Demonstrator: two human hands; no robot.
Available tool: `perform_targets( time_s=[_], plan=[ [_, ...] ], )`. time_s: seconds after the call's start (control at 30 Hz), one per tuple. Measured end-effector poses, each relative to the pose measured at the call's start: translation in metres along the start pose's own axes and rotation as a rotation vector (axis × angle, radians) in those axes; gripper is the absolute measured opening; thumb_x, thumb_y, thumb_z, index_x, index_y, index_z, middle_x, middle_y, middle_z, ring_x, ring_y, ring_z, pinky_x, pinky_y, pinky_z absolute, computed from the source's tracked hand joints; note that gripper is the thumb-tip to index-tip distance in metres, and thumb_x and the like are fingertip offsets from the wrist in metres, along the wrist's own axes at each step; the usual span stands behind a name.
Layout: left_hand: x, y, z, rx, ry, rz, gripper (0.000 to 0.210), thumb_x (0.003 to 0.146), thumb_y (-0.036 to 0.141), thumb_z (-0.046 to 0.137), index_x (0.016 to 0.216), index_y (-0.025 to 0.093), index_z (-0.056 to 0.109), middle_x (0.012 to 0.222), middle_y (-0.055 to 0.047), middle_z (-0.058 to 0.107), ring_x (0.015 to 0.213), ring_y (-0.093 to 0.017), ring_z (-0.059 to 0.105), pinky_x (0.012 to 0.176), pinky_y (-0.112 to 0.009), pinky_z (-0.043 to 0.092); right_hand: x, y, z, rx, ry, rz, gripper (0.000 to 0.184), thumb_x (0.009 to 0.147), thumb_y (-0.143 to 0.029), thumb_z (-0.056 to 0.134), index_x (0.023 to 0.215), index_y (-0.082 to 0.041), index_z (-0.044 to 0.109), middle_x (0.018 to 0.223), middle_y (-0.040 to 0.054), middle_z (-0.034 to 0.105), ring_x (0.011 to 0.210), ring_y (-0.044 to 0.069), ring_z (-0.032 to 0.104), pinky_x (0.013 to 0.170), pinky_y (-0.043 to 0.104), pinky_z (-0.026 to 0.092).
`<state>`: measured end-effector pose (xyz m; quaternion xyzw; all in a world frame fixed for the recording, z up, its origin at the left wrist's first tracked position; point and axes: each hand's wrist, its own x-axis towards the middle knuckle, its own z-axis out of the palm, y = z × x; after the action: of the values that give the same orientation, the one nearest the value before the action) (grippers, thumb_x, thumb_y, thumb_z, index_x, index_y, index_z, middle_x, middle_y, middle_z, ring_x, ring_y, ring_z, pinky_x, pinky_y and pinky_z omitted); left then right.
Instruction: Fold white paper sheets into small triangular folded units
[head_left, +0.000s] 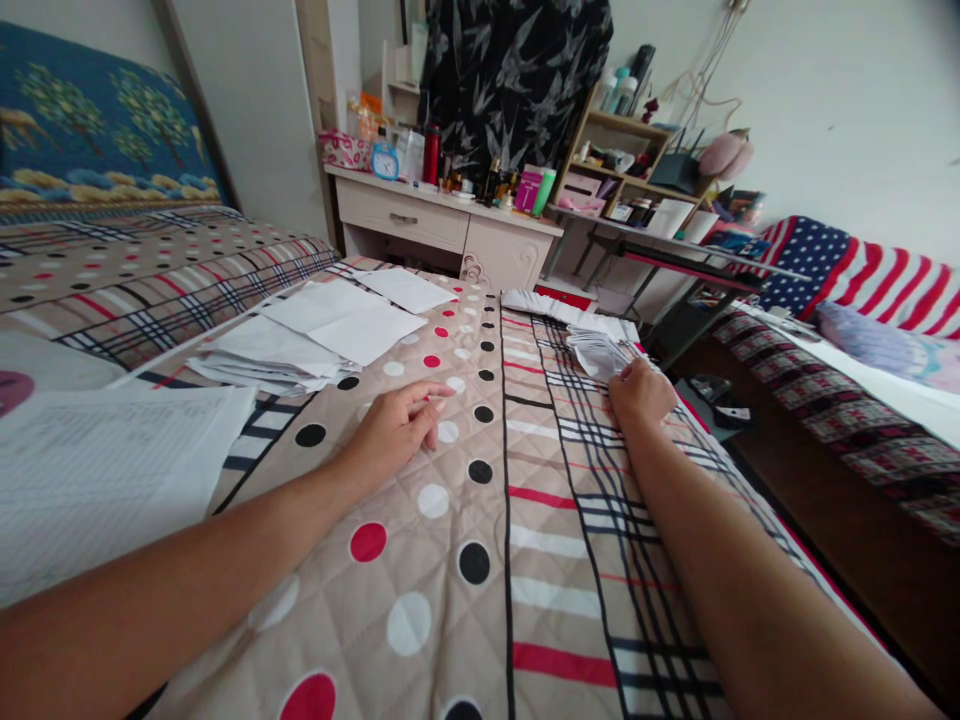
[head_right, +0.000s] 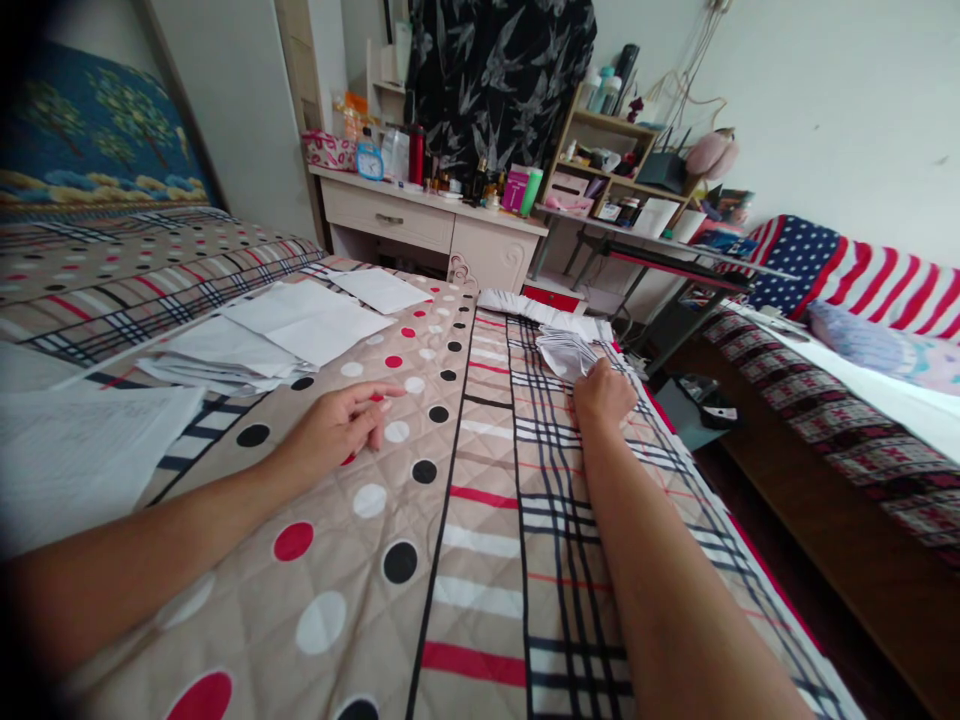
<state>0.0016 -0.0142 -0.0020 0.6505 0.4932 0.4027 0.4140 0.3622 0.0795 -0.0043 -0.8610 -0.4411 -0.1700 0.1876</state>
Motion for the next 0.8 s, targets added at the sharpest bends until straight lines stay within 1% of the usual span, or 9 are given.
perform_targets(
  time_s=[0.1,0.23,0.4,0.47,0.53,0.6,0.63,0.7,0.8],
  plan=[
    [0.001,0.0,0.0,0.005,-0.009,0.008,0.037,0.091,0.032,0.049,0.121,0.013,0.061,0.055,0.004,0.055,0.044,-0.008,0.043,0.046,-0.02,0.033,-0.005,0.0,-0.002,0.036,-0.002,0.056,0.033,0.079,-0.033,0.055,0.106,-0.014,0.063,0.1,0.02,0.069,0.096,0.036,0.066,0.079,0.045,0.048],
    [0.002,-0.001,-0.001,0.015,-0.03,0.06,0.036,0.09,0.031,0.049,0.118,0.013,0.063,0.054,0.003,0.055,0.046,-0.009,0.046,0.048,-0.02,0.034,-0.012,0.003,-0.009,0.219,0.039,0.212,0.056,0.069,-0.039,0.067,0.115,-0.01,0.056,0.103,0.0239,0.067,0.102,0.041,0.063,0.087,0.053,0.045],
    [0.003,-0.002,0.0,0.006,-0.024,0.07,0.033,0.089,0.027,0.049,0.114,0.012,0.066,0.053,0.003,0.056,0.047,-0.01,0.049,0.049,-0.021,0.036,-0.035,-0.005,-0.023,0.408,0.053,0.266,0.044,0.073,-0.034,0.062,0.112,-0.015,0.056,0.098,0.0165,0.066,0.096,0.033,0.063,0.084,0.047,0.047],
    [0.003,-0.003,0.0,0.003,-0.035,0.075,0.032,0.089,0.026,0.049,0.11,0.011,0.067,0.052,0.002,0.055,0.048,-0.01,0.051,0.05,-0.021,0.037,-0.059,-0.022,-0.031,0.523,-0.005,0.215,0.036,0.074,-0.032,0.06,0.106,-0.016,0.057,0.085,0.0091,0.065,0.082,0.026,0.063,0.073,0.038,0.049],
    [0.003,-0.004,0.0,0.007,-0.043,0.096,0.032,0.089,0.027,0.049,0.11,0.012,0.068,0.054,0.002,0.056,0.051,-0.011,0.054,0.052,-0.021,0.039,-0.093,-0.045,-0.043,0.671,-0.113,0.137,0.034,0.075,-0.034,0.059,0.104,-0.017,0.057,0.069,0.0006,0.059,0.061,0.018,0.057,0.057,0.03,0.045],
    [0.003,-0.005,0.0,0.014,-0.047,0.128,0.031,0.089,0.028,0.049,0.107,0.012,0.069,0.055,0.001,0.057,0.052,-0.011,0.054,0.054,-0.022,0.04,-0.134,-0.07,-0.059,1.045,-0.376,0.039,0.04,0.075,-0.036,0.06,0.109,-0.017,0.053,0.06,-0.0056,0.05,0.048,0.014,0.046,0.046,0.026,0.037],
    [0.003,-0.006,-0.001,0.018,-0.048,0.134,0.03,0.089,0.027,0.049,0.106,0.012,0.069,0.055,0.001,0.057,0.051,-0.011,0.054,0.054,-0.022,0.04,-0.155,-0.081,-0.068,1.156,-0.52,-0.034,0.041,0.074,-0.038,0.062,0.11,-0.018,0.052,0.059,-0.0065,0.05,0.046,0.013,0.045,0.045,0.025,0.035],
    [0.003,-0.007,-0.001,0.014,-0.062,0.158,0.029,0.088,0.026,0.049,0.104,0.011,0.069,0.056,0.001,0.057,0.052,-0.011,0.054,0.054,-0.022,0.041,-0.19,-0.098,-0.083,1.181,-0.718,-0.197,0.038,0.073,-0.038,0.064,0.105,-0.019,0.055,0.058,-0.0053,0.054,0.047,0.013,0.047,0.046,0.024,0.035],
    [0.006,-0.009,-0.001,0.008,-0.069,0.169,0.026,0.088,0.023,0.049,0.1,0.012,0.069,0.058,0.001,0.057,0.055,-0.011,0.054,0.055,-0.022,0.041,-0.217,-0.107,-0.092,1.033,-0.645,-0.438,0.029,0.075,-0.036,0.064,0.099,-0.022,0.059,0.065,-0.0018,0.062,0.054,0.015,0.054,0.05,0.024,0.036]
  ],
)
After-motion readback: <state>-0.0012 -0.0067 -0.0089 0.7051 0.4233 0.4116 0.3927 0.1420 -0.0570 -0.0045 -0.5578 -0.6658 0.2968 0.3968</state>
